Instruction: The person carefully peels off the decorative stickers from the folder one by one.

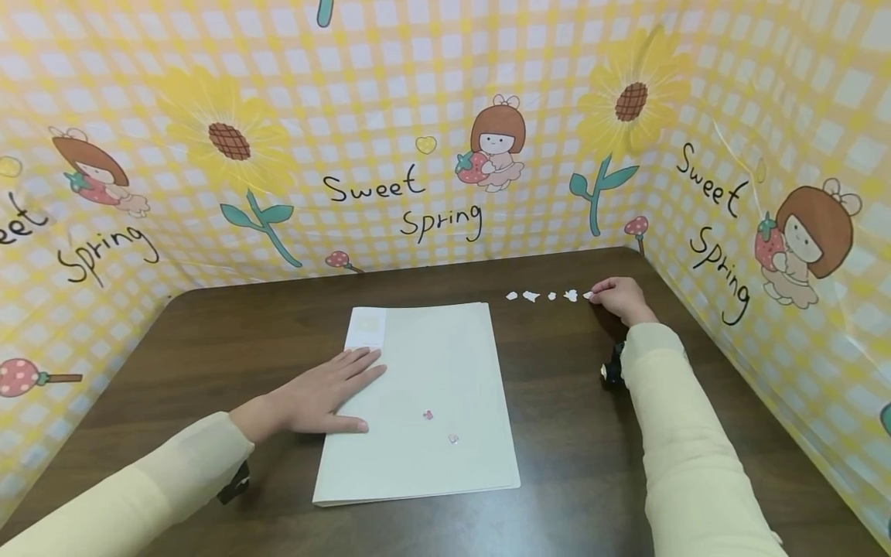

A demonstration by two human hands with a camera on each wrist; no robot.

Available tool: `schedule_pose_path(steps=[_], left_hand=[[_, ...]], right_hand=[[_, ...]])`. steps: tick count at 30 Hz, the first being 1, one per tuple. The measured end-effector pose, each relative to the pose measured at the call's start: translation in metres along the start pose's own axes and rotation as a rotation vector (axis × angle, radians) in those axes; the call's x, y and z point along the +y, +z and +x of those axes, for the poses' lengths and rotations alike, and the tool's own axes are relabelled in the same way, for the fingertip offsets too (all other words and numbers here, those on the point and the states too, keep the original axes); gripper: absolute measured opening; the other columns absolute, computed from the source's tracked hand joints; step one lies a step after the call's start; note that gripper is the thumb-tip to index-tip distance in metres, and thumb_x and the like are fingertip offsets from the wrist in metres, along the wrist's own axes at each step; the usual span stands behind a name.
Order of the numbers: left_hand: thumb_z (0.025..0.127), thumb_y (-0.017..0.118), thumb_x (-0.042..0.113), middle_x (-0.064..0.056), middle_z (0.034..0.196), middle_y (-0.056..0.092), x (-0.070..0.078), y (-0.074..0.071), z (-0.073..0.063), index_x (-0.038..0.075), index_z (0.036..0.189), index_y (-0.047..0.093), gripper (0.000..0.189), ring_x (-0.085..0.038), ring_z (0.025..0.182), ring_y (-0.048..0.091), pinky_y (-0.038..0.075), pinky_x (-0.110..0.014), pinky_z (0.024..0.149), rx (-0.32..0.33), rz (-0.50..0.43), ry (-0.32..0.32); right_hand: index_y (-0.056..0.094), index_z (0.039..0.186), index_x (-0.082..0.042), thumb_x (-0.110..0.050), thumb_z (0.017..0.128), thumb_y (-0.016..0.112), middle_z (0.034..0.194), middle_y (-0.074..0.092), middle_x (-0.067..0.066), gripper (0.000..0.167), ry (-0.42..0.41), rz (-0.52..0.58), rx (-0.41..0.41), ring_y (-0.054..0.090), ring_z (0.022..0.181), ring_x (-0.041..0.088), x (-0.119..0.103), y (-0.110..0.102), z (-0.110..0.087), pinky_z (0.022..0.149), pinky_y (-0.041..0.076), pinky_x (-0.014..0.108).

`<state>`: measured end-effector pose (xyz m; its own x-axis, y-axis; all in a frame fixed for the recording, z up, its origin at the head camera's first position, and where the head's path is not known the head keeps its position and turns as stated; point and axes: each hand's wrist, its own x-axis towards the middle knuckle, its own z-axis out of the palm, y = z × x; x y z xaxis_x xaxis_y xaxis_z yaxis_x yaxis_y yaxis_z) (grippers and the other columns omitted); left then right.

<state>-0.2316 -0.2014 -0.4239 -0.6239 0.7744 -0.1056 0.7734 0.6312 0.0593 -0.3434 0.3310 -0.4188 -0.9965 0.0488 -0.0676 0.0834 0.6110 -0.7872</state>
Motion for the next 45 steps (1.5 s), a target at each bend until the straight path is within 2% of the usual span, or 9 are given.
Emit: schedule_pose_path(steps=[5,11,14,17,20,23,30,37,45], left_hand=[[0.088,0.034,0.077,-0.012,0.162,0.010,0.000,0.004,0.000,0.014,0.157,0.019,0.095,-0.027,0.147,0.005,0.011,-0.044,0.116,0.007,-0.004,0.002],[0.088,0.034,0.078,-0.011,0.162,0.010,0.001,0.006,0.001,0.014,0.157,0.019,0.095,-0.027,0.147,0.005,0.010,-0.043,0.116,0.003,-0.008,0.004],[0.088,0.033,0.078,-0.010,0.162,0.009,0.002,0.006,0.001,0.014,0.157,0.018,0.095,-0.026,0.147,0.005,0.010,-0.043,0.116,-0.005,-0.006,0.003],[0.088,0.032,0.078,-0.010,0.162,0.008,0.003,0.005,0.001,0.015,0.157,0.017,0.095,-0.026,0.147,0.004,0.009,-0.042,0.116,-0.008,0.001,-0.002],[0.088,0.033,0.078,-0.011,0.162,0.009,0.003,0.004,0.000,0.014,0.157,0.018,0.095,-0.026,0.147,0.005,0.009,-0.043,0.116,-0.006,-0.002,0.000],[0.088,0.033,0.077,-0.011,0.162,0.010,0.003,0.002,0.000,0.014,0.157,0.019,0.094,-0.027,0.147,0.006,0.010,-0.043,0.116,-0.005,-0.006,0.005],[0.088,0.033,0.077,-0.012,0.161,0.010,0.003,0.001,0.000,0.014,0.157,0.018,0.095,-0.027,0.147,0.006,0.010,-0.044,0.116,-0.008,-0.007,0.001],[0.089,0.035,0.077,-0.012,0.161,0.011,0.002,0.000,-0.001,0.013,0.156,0.020,0.094,-0.028,0.147,0.006,0.011,-0.044,0.116,0.001,-0.010,0.002],[0.089,0.036,0.076,-0.013,0.161,0.012,0.001,-0.001,-0.003,0.012,0.156,0.021,0.094,-0.029,0.147,0.008,0.013,-0.046,0.116,0.013,-0.002,0.010]], right_hand=[[0.056,0.118,0.011,-0.014,0.095,0.061,0.118,0.052,0.023,0.034,0.017,0.037,0.003,0.047,0.099,0.030,0.001,0.000,0.002,0.082,0.040,0.035],[0.055,0.122,0.011,-0.014,0.096,0.060,0.105,0.057,0.012,0.036,0.035,0.087,0.025,0.052,0.085,0.015,0.001,-0.002,-0.002,0.071,0.046,0.024],[0.056,0.121,0.009,-0.014,0.096,0.061,0.105,0.058,0.012,0.035,0.021,0.077,0.034,0.055,0.085,0.016,-0.003,-0.001,-0.005,0.071,0.047,0.025],[0.055,0.122,0.009,-0.016,0.096,0.061,0.113,0.057,0.018,0.037,-0.007,0.060,0.025,0.054,0.092,0.023,-0.012,0.002,-0.009,0.076,0.045,0.030],[0.053,0.125,0.009,-0.016,0.096,0.060,0.118,0.056,0.022,0.038,-0.033,0.065,-0.003,0.054,0.100,0.030,-0.023,0.006,-0.013,0.082,0.045,0.036],[0.052,0.126,0.011,-0.013,0.096,0.060,0.116,0.057,0.021,0.039,-0.052,0.091,-0.033,0.054,0.103,0.033,-0.034,0.012,-0.017,0.088,0.046,0.042],[0.051,0.127,0.010,-0.011,0.096,0.061,0.111,0.057,0.018,0.039,-0.081,0.144,-0.102,0.055,0.104,0.033,-0.059,0.033,-0.026,0.095,0.044,0.047],[0.053,0.123,0.010,-0.010,0.095,0.063,0.108,0.057,0.017,0.036,-0.141,0.153,-0.174,0.054,0.095,0.022,-0.080,0.056,-0.037,0.092,0.045,0.047],[0.055,0.121,0.009,-0.007,0.093,0.065,0.107,0.057,0.015,0.034,-0.195,0.165,-0.283,0.053,0.097,0.026,-0.097,0.081,-0.054,0.090,0.044,0.047]])
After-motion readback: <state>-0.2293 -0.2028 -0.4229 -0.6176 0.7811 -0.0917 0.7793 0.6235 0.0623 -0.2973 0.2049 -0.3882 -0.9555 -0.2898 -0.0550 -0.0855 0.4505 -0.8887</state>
